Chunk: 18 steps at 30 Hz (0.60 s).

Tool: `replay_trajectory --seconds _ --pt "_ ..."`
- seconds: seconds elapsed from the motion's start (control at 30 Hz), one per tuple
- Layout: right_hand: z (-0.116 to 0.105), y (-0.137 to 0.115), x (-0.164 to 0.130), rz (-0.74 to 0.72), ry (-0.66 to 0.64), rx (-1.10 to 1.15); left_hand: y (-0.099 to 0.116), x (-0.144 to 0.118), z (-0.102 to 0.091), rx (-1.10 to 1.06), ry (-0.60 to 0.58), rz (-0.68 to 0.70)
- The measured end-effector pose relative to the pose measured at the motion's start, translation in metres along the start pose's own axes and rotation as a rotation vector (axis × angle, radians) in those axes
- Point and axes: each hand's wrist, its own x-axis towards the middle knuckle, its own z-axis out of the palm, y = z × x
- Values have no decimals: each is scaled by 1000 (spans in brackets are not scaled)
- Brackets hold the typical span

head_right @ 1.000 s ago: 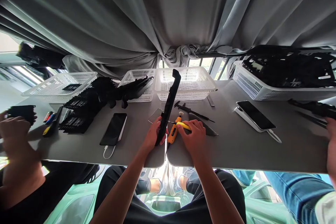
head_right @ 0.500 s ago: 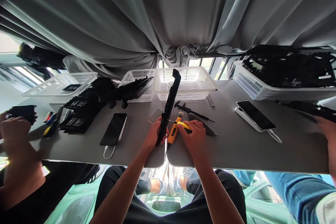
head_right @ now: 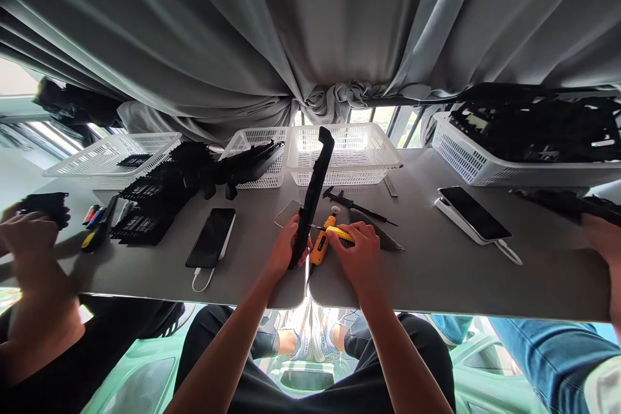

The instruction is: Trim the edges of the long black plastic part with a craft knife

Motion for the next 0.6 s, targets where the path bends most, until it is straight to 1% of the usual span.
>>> replay_trajectory --seconds 0.07,0.2,0.43,0.6 --pt "-1 -1 0 -11 -4 3 -1 0 0 1 4 -4" --pt "0 0 1 24 8 14 0 0 0 5 4 -10" --pt "1 2 1 24 -13 14 2 -1 0 6 1 -6" --pt "1 2 1 -15 -20 10 4 -2 2 -7 2 -3"
